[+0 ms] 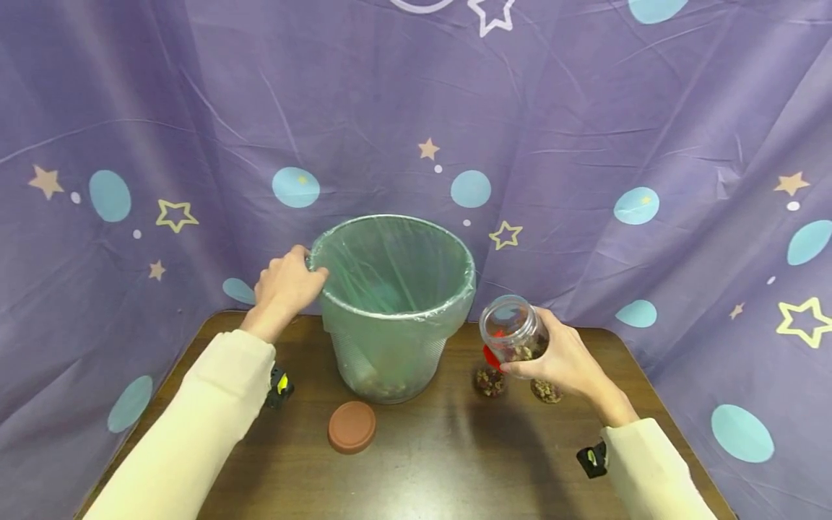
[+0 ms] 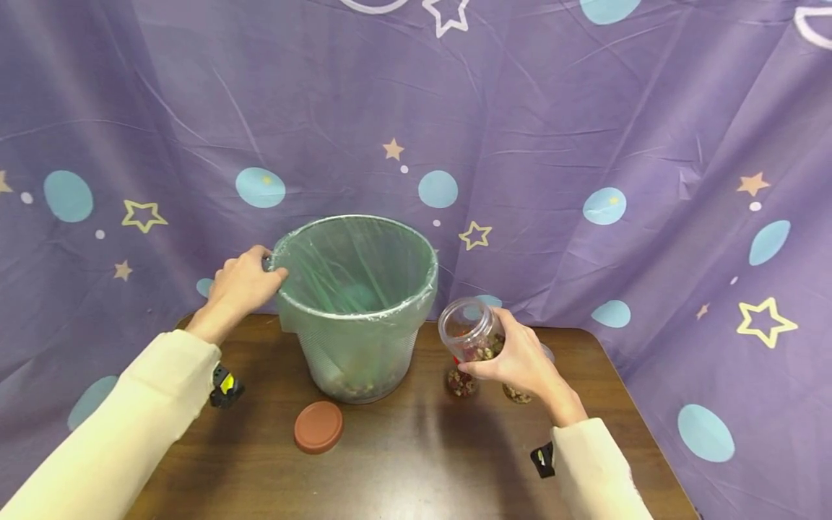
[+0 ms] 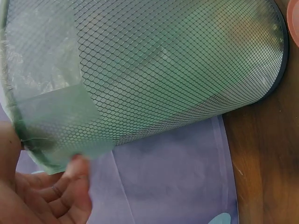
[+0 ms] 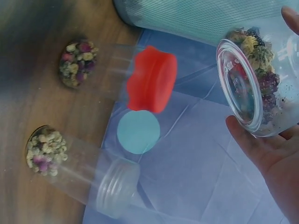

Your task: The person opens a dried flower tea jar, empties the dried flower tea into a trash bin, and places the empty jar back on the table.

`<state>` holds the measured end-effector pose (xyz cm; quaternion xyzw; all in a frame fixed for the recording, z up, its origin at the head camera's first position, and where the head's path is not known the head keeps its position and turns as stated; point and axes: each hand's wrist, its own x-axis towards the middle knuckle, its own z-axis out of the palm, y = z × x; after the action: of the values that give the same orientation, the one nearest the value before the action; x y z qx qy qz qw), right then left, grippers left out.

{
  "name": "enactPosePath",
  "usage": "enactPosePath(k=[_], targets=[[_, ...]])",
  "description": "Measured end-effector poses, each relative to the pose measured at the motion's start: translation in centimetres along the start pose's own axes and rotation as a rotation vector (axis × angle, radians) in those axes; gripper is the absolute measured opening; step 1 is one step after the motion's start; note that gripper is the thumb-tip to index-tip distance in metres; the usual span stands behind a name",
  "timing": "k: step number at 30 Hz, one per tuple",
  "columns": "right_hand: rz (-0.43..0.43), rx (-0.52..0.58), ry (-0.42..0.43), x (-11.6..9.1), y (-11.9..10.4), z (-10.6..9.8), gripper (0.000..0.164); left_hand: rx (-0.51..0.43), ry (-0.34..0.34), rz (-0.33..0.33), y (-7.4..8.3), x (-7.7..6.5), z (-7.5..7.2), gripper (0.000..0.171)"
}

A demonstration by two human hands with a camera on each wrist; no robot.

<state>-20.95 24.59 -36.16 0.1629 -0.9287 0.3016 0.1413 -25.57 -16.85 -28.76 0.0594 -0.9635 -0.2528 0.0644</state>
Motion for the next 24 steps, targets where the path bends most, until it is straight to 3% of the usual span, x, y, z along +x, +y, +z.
enactPosePath(k=[14, 24], targets=[[0.007, -0.040, -0.023, 2.6, -1.4, -2.4, 0.092, -0.040, 0.083, 0.011, 0.1, 0.2, 0.9, 0.042], [-0.032, -0.129, -0.037, 5.5, -3.1, -4.4, 0.092, -0.109, 0.065, -0.023, 0.2, 0.3, 1.1, 0.045]])
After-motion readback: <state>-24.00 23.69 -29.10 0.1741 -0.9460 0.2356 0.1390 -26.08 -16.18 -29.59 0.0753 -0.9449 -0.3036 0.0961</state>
